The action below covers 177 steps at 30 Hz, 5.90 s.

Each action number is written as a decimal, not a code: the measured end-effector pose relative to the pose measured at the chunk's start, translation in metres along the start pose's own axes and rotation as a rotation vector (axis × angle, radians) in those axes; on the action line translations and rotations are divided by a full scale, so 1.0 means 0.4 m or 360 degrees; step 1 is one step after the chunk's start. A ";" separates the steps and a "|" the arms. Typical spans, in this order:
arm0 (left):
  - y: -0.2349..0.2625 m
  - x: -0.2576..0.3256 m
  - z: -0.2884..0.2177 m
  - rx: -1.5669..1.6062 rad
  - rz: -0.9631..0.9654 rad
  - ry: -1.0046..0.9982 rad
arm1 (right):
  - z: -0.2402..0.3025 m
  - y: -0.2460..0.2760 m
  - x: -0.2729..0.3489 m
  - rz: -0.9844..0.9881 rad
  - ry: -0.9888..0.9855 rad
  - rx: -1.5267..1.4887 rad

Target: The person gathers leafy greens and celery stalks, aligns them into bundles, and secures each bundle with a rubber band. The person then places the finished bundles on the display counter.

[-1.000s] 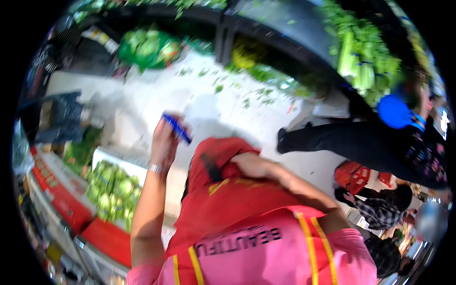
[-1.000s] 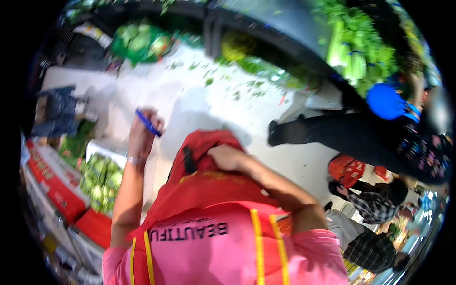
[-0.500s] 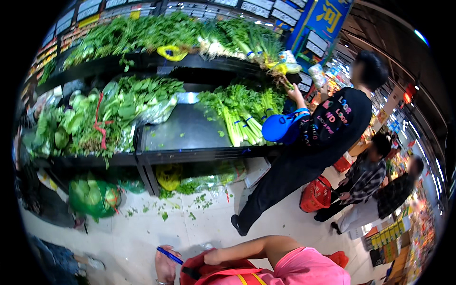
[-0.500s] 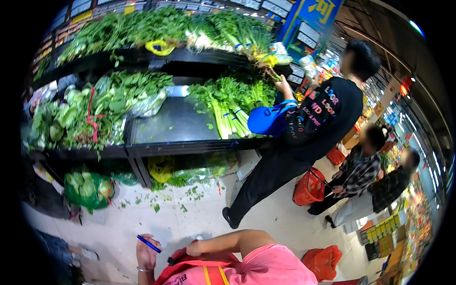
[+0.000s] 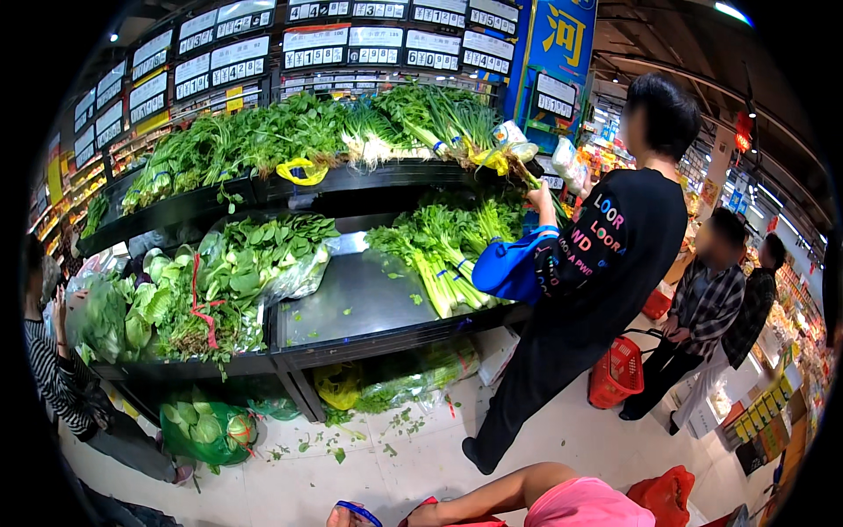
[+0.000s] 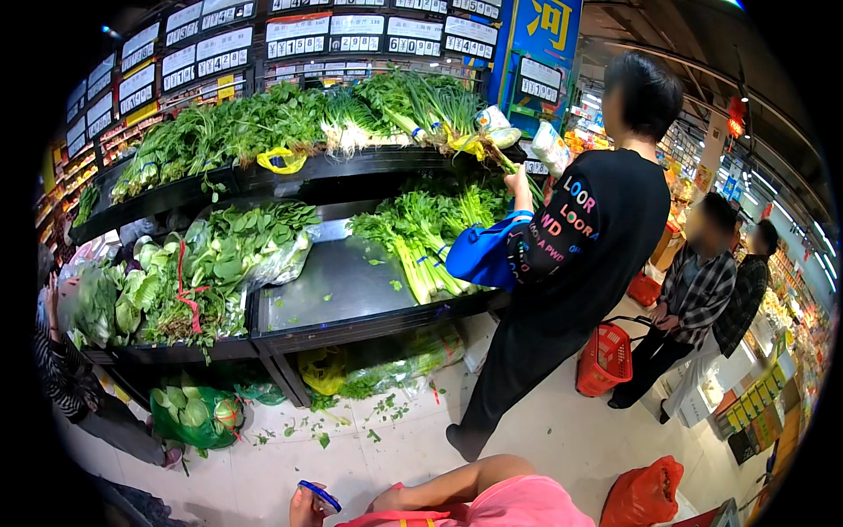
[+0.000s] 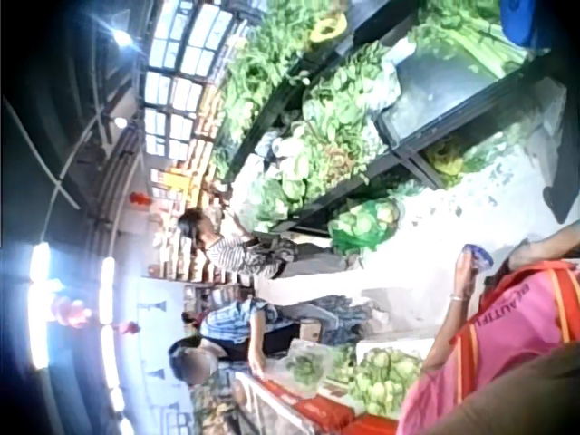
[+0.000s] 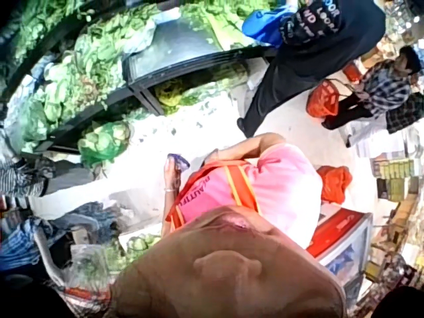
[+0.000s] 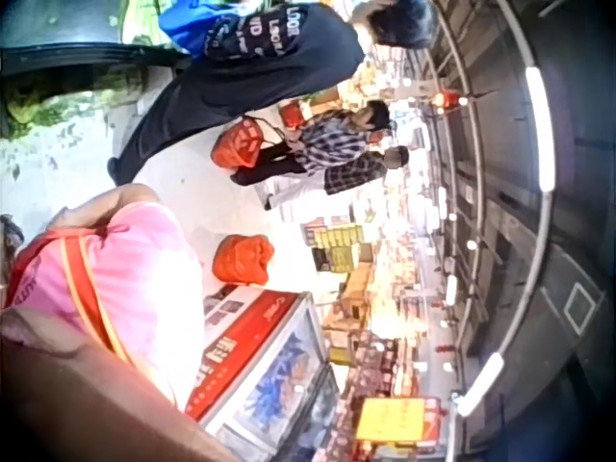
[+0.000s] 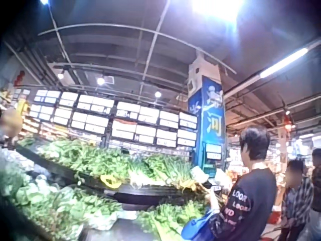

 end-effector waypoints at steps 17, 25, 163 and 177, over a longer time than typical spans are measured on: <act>-0.306 -0.078 0.024 -0.1330 0.0492 -0.0228 | -0.211 0.097 0.199 -0.0843 0.0071 -0.1935; 0.038 -0.337 0.470 -0.1883 0.1105 0.0097 | -0.246 0.035 0.236 -0.0402 0.0134 -0.1045; -0.102 -2.254 1.303 -0.2863 0.2570 -0.2043 | -2.105 -0.177 -1.392 -0.2923 -0.1534 -0.1968; -0.126 -2.309 1.212 -0.2832 0.2688 -0.1685 | -2.185 -0.304 -1.248 -0.3703 -0.1161 -0.2864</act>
Point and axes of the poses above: each hand's wrist, its own x-axis away from the middle knuckle, its own y-axis out of the back of the hand, z = x × y, the point moved 4 cm from there along -x, towards the middle knuckle, and after that the axes turned 7 degrees about -y, right-handed, at the moved point
